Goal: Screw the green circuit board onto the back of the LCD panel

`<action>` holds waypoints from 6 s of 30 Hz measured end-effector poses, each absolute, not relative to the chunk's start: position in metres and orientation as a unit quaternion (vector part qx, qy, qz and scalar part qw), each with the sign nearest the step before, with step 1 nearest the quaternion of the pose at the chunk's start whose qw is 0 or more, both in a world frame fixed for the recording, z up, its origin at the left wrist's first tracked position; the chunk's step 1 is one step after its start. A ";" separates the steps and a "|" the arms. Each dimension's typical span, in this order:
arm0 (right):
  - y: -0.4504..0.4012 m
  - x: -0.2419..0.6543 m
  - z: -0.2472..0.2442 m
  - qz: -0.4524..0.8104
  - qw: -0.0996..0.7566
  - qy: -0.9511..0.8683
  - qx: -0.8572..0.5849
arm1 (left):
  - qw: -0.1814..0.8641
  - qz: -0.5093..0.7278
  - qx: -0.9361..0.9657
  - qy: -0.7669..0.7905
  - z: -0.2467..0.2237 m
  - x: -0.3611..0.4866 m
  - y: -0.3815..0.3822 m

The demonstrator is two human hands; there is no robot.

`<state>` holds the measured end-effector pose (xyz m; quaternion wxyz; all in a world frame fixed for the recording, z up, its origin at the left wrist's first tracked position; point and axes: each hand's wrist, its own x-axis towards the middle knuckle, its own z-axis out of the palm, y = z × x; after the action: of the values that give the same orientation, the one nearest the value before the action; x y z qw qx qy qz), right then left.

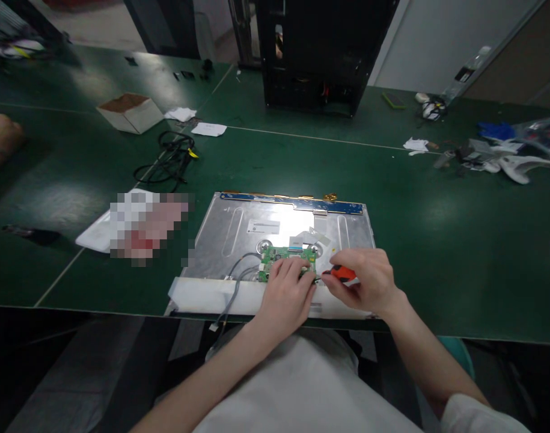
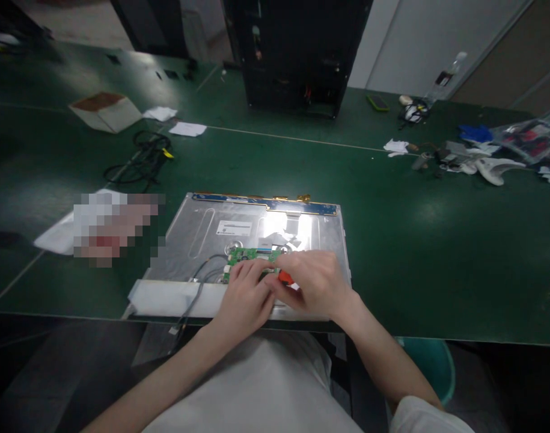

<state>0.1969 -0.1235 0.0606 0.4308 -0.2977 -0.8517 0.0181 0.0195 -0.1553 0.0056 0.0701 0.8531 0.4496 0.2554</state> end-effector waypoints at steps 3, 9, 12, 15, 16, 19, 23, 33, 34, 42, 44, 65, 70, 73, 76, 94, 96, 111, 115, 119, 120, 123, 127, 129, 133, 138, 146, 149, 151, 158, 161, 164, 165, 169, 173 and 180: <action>-0.124 0.199 0.065 0.043 0.424 -0.858 -0.287 | 0.083 0.260 0.853 0.444 0.002 0.021 -0.153; -0.124 0.200 0.067 0.057 0.416 -0.865 -0.274 | 0.076 0.272 0.858 0.429 -0.001 0.021 -0.152; -0.125 0.199 0.067 0.051 0.415 -0.868 -0.267 | 0.063 0.268 0.863 0.423 -0.001 0.021 -0.151; -0.126 0.199 0.069 0.040 0.406 -0.872 -0.270 | 0.056 0.251 0.874 0.413 -0.001 0.021 -0.148; -0.126 0.199 0.069 0.037 0.402 -0.874 -0.272 | 0.057 0.246 0.876 0.410 -0.001 0.021 -0.147; -0.126 0.200 0.070 0.030 0.398 -0.874 -0.278 | 0.065 0.242 0.880 0.404 0.000 0.020 -0.145; -0.125 0.201 0.069 0.023 0.410 -0.870 -0.275 | 0.080 0.249 0.878 0.401 0.000 0.018 -0.144; -0.120 0.202 0.080 0.057 0.360 -0.892 -0.268 | 0.095 0.265 0.864 0.418 0.003 0.019 -0.148; -0.119 0.202 0.082 0.072 0.353 -0.896 -0.261 | 0.098 0.271 0.860 0.422 0.003 0.019 -0.149; -0.107 0.195 0.065 0.064 0.426 -0.873 -0.228 | 0.098 0.314 0.824 0.460 -0.004 0.025 -0.159; -0.105 0.193 0.058 0.048 0.458 -0.858 -0.226 | 0.098 0.314 0.823 0.463 -0.005 0.025 -0.159; -0.103 0.185 0.031 -0.022 0.571 -0.796 -0.200 | 0.095 0.310 0.825 0.463 -0.010 0.024 -0.160; -0.101 0.187 0.031 -0.021 0.570 -0.798 -0.197 | 0.105 0.318 0.821 0.463 -0.011 0.024 -0.159; -0.104 0.186 0.033 -0.019 0.561 -0.804 -0.195 | 0.104 0.317 0.822 0.462 -0.010 0.024 -0.159; -0.107 0.185 0.033 -0.026 0.560 -0.806 -0.191 | 0.094 0.316 0.824 0.461 -0.010 0.024 -0.159; -0.106 0.187 0.037 -0.054 0.564 -0.806 -0.171 | 0.075 0.335 0.828 0.444 -0.015 0.023 -0.157; -0.106 0.187 0.038 -0.058 0.561 -0.807 -0.174 | 0.068 0.331 0.831 0.442 -0.014 0.023 -0.157; -0.107 0.187 0.034 -0.097 0.558 -0.799 -0.203 | 0.034 0.333 0.835 0.437 -0.015 0.022 -0.157; -0.108 0.186 0.036 -0.075 0.554 -0.808 -0.183 | 0.031 0.328 0.836 0.439 -0.013 0.022 -0.157; -0.110 0.185 0.037 -0.054 0.554 -0.814 -0.167 | 0.036 0.331 0.834 0.441 -0.011 0.023 -0.157; -0.110 0.185 0.036 -0.060 0.556 -0.813 -0.165 | 0.040 0.332 0.833 0.440 -0.011 0.023 -0.158; -0.110 0.184 0.036 -0.081 0.563 -0.805 -0.169 | 0.048 0.332 0.836 0.434 -0.011 0.022 -0.158; -0.110 0.185 0.036 -0.077 0.569 -0.797 -0.185 | 0.051 0.329 0.838 0.432 -0.013 0.021 -0.158; -0.110 0.185 0.037 -0.080 0.571 -0.794 -0.193 | 0.054 0.330 0.837 0.433 -0.013 0.021 -0.158; -0.110 0.185 0.038 -0.086 0.569 -0.793 -0.200 | 0.060 0.331 0.836 0.434 -0.014 0.022 -0.158; -0.109 0.183 0.034 -0.070 0.562 -0.802 -0.189 | 0.062 0.325 0.837 0.436 -0.014 0.021 -0.158; -0.109 0.180 0.029 -0.054 0.564 -0.801 -0.194 | 0.052 0.318 0.839 0.439 -0.013 0.023 -0.158; -0.109 0.180 0.029 -0.064 0.569 -0.795 -0.201 | 0.041 0.315 0.839 0.442 -0.013 0.023 -0.158; -0.109 0.180 0.029 -0.067 0.572 -0.792 -0.203 | 0.040 0.317 0.838 0.442 -0.013 0.023 -0.158; -0.109 0.185 0.032 -0.056 0.557 -0.804 -0.201 | 0.058 0.316 0.837 0.443 -0.013 0.023 -0.160; -0.109 0.186 0.034 -0.046 0.549 -0.811 -0.196 | 0.068 0.318 0.837 0.440 -0.013 0.022 -0.159; -0.110 0.185 0.034 -0.045 0.548 -0.812 -0.199 | 0.069 0.319 0.837 0.438 -0.013 0.022 -0.159; -0.110 0.184 0.034 -0.049 0.549 -0.810 -0.200 | 0.067 0.319 0.837 0.439 -0.013 0.022 -0.159; -0.111 0.183 0.033 -0.071 0.557 -0.801 -0.206 | 0.071 0.323 0.836 0.438 -0.013 0.022 -0.160; -0.112 0.183 0.033 -0.081 0.560 -0.797 -0.211 | 0.081 0.329 0.832 0.439 -0.013 0.022 -0.160; -0.110 0.183 0.034 -0.076 0.546 -0.812 -0.192 | 0.083 0.332 0.831 0.438 -0.012 0.021 -0.160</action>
<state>0.1827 -0.1100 0.0342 0.5456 -0.1921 -0.8122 -0.0758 0.0208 -0.1602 -0.0122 0.0831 0.8309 0.4385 0.3323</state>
